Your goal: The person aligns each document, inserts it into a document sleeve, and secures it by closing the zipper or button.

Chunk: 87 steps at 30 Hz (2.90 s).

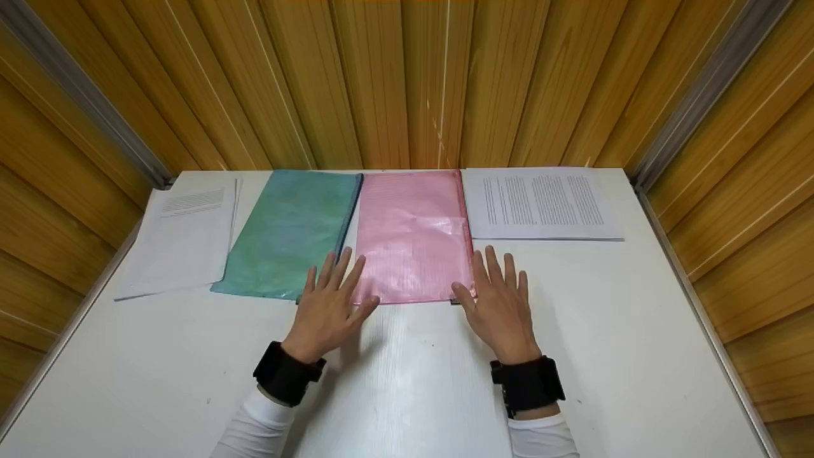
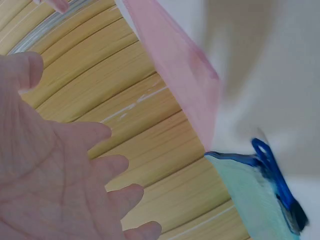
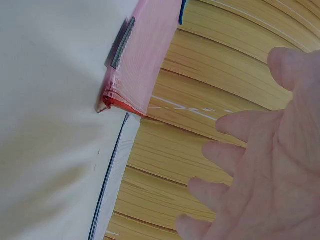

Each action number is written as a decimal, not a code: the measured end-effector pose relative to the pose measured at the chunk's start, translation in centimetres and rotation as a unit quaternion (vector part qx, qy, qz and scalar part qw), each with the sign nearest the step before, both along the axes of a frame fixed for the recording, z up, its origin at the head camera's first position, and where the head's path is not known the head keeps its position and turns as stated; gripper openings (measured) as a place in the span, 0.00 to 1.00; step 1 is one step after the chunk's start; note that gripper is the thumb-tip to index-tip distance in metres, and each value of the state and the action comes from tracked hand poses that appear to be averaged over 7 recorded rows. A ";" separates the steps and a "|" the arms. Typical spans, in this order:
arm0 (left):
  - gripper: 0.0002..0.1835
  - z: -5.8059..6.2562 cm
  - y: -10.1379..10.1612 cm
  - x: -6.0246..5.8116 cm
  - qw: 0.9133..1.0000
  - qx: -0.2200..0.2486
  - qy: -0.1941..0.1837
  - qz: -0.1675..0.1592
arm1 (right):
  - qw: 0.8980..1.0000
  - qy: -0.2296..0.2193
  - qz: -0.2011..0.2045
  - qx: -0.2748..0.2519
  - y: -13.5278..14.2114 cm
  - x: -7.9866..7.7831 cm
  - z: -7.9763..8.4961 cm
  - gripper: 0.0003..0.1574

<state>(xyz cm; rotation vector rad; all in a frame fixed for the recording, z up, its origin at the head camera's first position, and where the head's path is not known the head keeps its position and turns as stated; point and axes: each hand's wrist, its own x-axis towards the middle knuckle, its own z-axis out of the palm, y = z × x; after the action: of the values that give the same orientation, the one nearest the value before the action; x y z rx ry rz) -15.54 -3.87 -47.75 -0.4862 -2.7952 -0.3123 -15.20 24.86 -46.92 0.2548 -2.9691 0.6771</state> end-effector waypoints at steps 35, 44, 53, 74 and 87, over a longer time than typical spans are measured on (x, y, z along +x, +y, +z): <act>0.38 -1.6 7.1 -0.1 0.977 -0.119 -0.167 -0.048 | 0.975 -0.157 -0.036 -0.153 0.9 -3.4 -1.8 0.30; 0.35 -1.5 7.2 0.0 0.975 -0.125 -0.173 -0.053 | 0.945 -0.208 -0.051 -0.248 0.6 -3.4 -1.7 0.17; 0.27 -1.5 7.5 0.0 0.991 -0.083 -0.093 -0.054 | 0.899 -0.221 -0.047 -0.375 -0.2 -3.0 -0.7 0.14; 0.21 -0.7 8.0 -1.4 0.971 0.129 0.062 -0.190 | 0.887 -0.185 0.063 -0.419 -2.6 -1.1 2.4 0.22; 0.13 1.3 7.0 -0.7 0.961 0.142 0.128 -0.202 | 0.955 -0.017 0.109 -0.275 -2.2 0.5 4.3 0.10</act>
<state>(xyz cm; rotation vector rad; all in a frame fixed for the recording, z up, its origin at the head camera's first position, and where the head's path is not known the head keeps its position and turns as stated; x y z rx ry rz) -16.21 3.16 -46.44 -0.9485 -2.3332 -0.6740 -14.74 22.70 -42.59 0.5273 -2.6562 1.4992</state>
